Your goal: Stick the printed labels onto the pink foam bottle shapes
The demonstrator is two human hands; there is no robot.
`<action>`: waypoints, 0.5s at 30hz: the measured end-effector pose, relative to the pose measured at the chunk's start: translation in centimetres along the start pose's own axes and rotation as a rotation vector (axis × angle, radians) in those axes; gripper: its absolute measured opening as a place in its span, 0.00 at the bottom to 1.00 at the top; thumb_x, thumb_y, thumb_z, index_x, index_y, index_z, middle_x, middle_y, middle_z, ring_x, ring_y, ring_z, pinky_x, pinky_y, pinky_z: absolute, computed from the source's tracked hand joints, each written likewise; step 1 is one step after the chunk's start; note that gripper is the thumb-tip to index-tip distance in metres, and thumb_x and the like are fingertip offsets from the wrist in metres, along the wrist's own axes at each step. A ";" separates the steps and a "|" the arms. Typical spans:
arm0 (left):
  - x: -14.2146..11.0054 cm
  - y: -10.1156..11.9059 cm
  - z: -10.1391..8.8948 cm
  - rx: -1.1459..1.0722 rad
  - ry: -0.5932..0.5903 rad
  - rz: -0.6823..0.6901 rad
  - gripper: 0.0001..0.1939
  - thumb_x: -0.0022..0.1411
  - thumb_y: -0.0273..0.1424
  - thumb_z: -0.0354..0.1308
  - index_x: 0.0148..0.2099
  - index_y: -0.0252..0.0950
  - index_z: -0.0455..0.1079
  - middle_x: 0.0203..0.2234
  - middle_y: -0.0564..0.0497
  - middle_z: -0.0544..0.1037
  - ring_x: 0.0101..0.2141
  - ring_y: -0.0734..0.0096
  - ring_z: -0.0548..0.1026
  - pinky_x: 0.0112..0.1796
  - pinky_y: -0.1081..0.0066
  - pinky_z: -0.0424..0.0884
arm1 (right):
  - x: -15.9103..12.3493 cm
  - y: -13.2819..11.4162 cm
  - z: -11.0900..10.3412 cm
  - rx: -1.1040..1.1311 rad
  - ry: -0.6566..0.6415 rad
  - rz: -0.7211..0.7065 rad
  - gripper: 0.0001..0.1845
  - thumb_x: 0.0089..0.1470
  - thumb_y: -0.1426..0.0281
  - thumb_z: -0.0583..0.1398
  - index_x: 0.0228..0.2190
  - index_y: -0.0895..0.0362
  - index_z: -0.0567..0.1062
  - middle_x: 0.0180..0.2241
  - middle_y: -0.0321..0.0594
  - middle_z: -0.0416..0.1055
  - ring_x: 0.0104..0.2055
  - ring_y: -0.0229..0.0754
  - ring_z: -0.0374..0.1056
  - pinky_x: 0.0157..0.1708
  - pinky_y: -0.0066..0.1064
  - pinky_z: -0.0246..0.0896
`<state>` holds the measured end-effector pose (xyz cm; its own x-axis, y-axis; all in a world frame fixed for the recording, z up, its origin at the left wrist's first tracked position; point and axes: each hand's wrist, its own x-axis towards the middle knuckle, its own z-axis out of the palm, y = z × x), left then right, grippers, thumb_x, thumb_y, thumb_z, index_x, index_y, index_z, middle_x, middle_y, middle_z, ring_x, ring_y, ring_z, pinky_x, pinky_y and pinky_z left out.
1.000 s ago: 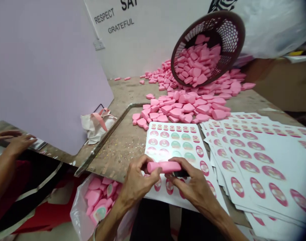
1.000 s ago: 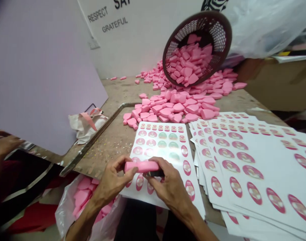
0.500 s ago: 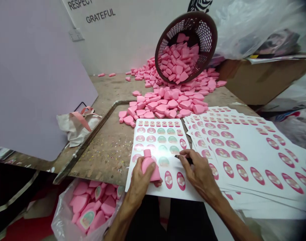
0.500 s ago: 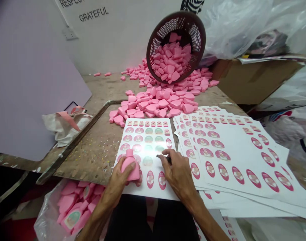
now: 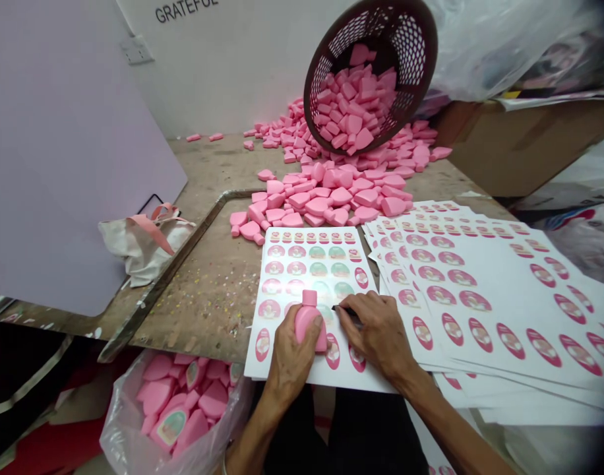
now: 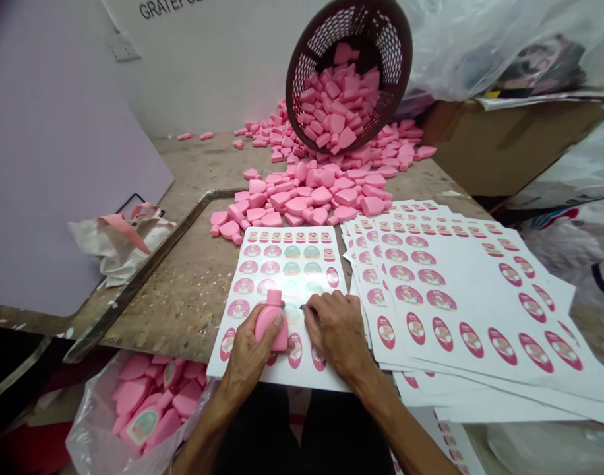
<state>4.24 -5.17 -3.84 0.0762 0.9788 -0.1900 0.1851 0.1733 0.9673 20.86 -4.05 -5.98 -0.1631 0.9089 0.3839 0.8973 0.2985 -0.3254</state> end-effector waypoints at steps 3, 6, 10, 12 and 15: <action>0.0 0.1 0.0 -0.026 -0.016 -0.006 0.20 0.61 0.45 0.53 0.46 0.34 0.66 0.33 0.50 0.74 0.28 0.70 0.74 0.28 0.72 0.73 | 0.3 0.2 0.2 0.077 -0.007 0.011 0.06 0.56 0.68 0.58 0.27 0.55 0.70 0.25 0.35 0.71 0.31 0.40 0.64 0.36 0.34 0.49; 0.0 -0.2 0.0 -0.017 -0.006 0.010 0.20 0.61 0.45 0.53 0.46 0.34 0.66 0.37 0.48 0.74 0.29 0.71 0.74 0.29 0.72 0.74 | 0.5 0.3 0.5 0.079 0.007 0.046 0.07 0.53 0.66 0.61 0.27 0.55 0.70 0.26 0.35 0.72 0.30 0.41 0.65 0.35 0.34 0.49; 0.0 -0.6 0.0 -0.026 -0.017 0.018 0.20 0.62 0.46 0.52 0.46 0.35 0.66 0.37 0.49 0.73 0.28 0.71 0.74 0.29 0.72 0.74 | 0.6 0.3 0.7 0.076 0.048 0.028 0.08 0.51 0.65 0.62 0.27 0.56 0.70 0.25 0.36 0.72 0.29 0.40 0.65 0.34 0.34 0.50; 0.0 -0.5 -0.1 -0.009 -0.009 0.029 0.20 0.62 0.46 0.51 0.45 0.35 0.66 0.34 0.50 0.72 0.29 0.70 0.73 0.29 0.72 0.73 | 0.5 0.2 0.6 0.095 0.099 -0.027 0.08 0.53 0.65 0.61 0.28 0.56 0.70 0.26 0.36 0.72 0.29 0.40 0.65 0.35 0.34 0.51; -0.1 -0.5 -0.1 0.013 0.011 0.037 0.19 0.62 0.46 0.51 0.42 0.35 0.66 0.30 0.52 0.70 0.29 0.70 0.73 0.29 0.72 0.73 | 0.3 0.1 0.3 0.061 0.163 -0.070 0.06 0.55 0.66 0.59 0.30 0.57 0.70 0.27 0.37 0.73 0.31 0.41 0.65 0.38 0.36 0.51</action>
<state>4.10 -5.31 -4.27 0.0722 0.9856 -0.1526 0.1955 0.1360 0.9712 20.74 -3.69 -6.13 -0.1509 0.8276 0.5407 0.8586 0.3808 -0.3433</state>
